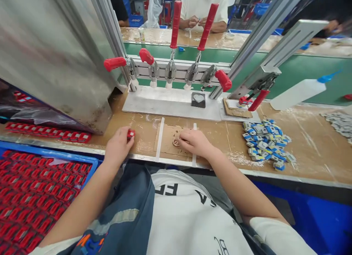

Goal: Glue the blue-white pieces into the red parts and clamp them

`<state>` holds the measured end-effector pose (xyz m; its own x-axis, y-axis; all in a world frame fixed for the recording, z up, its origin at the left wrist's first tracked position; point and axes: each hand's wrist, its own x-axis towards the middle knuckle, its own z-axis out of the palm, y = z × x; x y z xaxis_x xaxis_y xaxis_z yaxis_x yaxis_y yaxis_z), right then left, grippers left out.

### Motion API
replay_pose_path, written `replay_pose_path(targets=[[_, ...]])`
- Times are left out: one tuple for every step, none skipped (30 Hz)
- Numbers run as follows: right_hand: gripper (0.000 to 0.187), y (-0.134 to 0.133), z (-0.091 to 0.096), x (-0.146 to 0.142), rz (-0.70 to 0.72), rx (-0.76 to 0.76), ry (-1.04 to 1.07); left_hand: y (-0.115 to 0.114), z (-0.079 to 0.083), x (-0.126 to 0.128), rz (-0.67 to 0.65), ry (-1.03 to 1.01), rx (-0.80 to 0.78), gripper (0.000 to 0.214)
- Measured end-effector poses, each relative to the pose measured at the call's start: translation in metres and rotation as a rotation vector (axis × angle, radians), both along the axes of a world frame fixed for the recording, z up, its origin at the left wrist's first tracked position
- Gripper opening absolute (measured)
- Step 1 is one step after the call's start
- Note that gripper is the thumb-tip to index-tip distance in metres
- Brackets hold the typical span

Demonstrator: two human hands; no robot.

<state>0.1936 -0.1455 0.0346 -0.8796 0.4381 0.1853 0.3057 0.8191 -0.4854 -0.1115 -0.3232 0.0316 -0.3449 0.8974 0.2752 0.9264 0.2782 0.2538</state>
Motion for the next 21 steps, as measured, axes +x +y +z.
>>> replay_pose_path(targets=[[0.035, 0.000, -0.001, 0.001, -0.013, -0.045, 0.023, 0.010, -0.002, 0.008, -0.066, -0.080, 0.061, 0.032], [0.035, 0.001, -0.002, 0.002, -0.039, -0.092, 0.050, 0.023, -0.004, 0.017, -0.133, -0.168, 0.117, 0.033], [0.034, 0.003, -0.004, 0.003, -0.073, -0.139, 0.081, 0.037, -0.004, 0.026, -0.197, -0.264, 0.169, 0.035], [0.034, 0.005, -0.007, 0.003, -0.109, -0.190, 0.122, 0.053, -0.004, 0.037, -0.259, -0.366, 0.209, 0.037], [0.034, 0.008, -0.010, 0.004, -0.145, -0.246, 0.175, 0.070, -0.004, 0.047, -0.321, -0.473, 0.233, 0.040], [0.034, 0.011, -0.013, 0.004, -0.190, -0.306, 0.246, 0.088, -0.004, 0.057, -0.380, -0.578, 0.239, 0.043], [0.036, 0.014, -0.016, 0.003, -0.249, -0.361, 0.336, 0.105, -0.005, 0.066, -0.437, -0.675, 0.220, 0.045], [0.037, 0.018, -0.019, 0.002, -0.325, -0.406, 0.443, 0.121, -0.007, 0.074, -0.481, -0.759, 0.188, 0.047], [0.038, 0.021, -0.022, 0.001, -0.413, -0.434, 0.556, 0.135, -0.010, 0.081, -0.512, -0.824, 0.145, 0.047], [0.038, 0.025, -0.024, 0.000, -0.502, -0.445, 0.661, 0.146, -0.012, 0.086, -0.533, -0.866, 0.098, 0.048], [0.038, 0.028, -0.025, -0.001, -0.581, -0.443, 0.744, 0.155, -0.015, 0.089, -0.543, -0.883, 0.059, 0.048], [0.039, 0.030, -0.026, -0.002, -0.638, -0.431, 0.793, 0.161, -0.018, 0.091, -0.548, -0.879, 0.029, 0.048], [0.039, 0.032, -0.027, -0.003, -0.668, -0.419, 0.807, 0.164, -0.021, 0.092, -0.552, -0.859, 0.011, 0.047], [0.039, 0.034, -0.027, -0.004, -0.676, -0.409, 0.794, 0.165, -0.022, 0.093, -0.556, -0.829, 0.000, 0.047], [0.040, 0.035, -0.027, -0.004, -0.673, -0.400, 0.767, 0.166, -0.023, 0.093, -0.560, -0.798, -0.005, 0.046], [0.042, 0.036, -0.027, -0.005, -0.663, -0.389, 0.738, 0.165, -0.024, 0.092, -0.565, -0.771, -0.006, 0.045], [0.043, 0.036, -0.026, -0.006, -0.650, -0.377, 0.714, 0.164, -0.023, 0.092, -0.570, -0.749, -0.005, 0.045], [0.043, 0.037, -0.026, -0.007, -0.637, -0.364, 0.696, 0.163, -0.023, 0.093, -0.575, -0.732, -0.001, 0.044], [0.044, 0.037, -0.026, -0.008, -0.627, -0.352, 0.684, 0.162, -0.022, 0.093, -0.578, -0.718, 0.005, 0.044], [0.044, 0.037, -0.027, -0.009, -0.621, -0.341, 0.675, 0.162, -0.022, 0.094, -0.579, -0.706, 0.012, 0.043], [0.044, 0.037, -0.027, -0.009, -0.614, -0.332, 0.666, 0.162, -0.021, 0.095, -0.578, -0.694, 0.019, 0.043]])
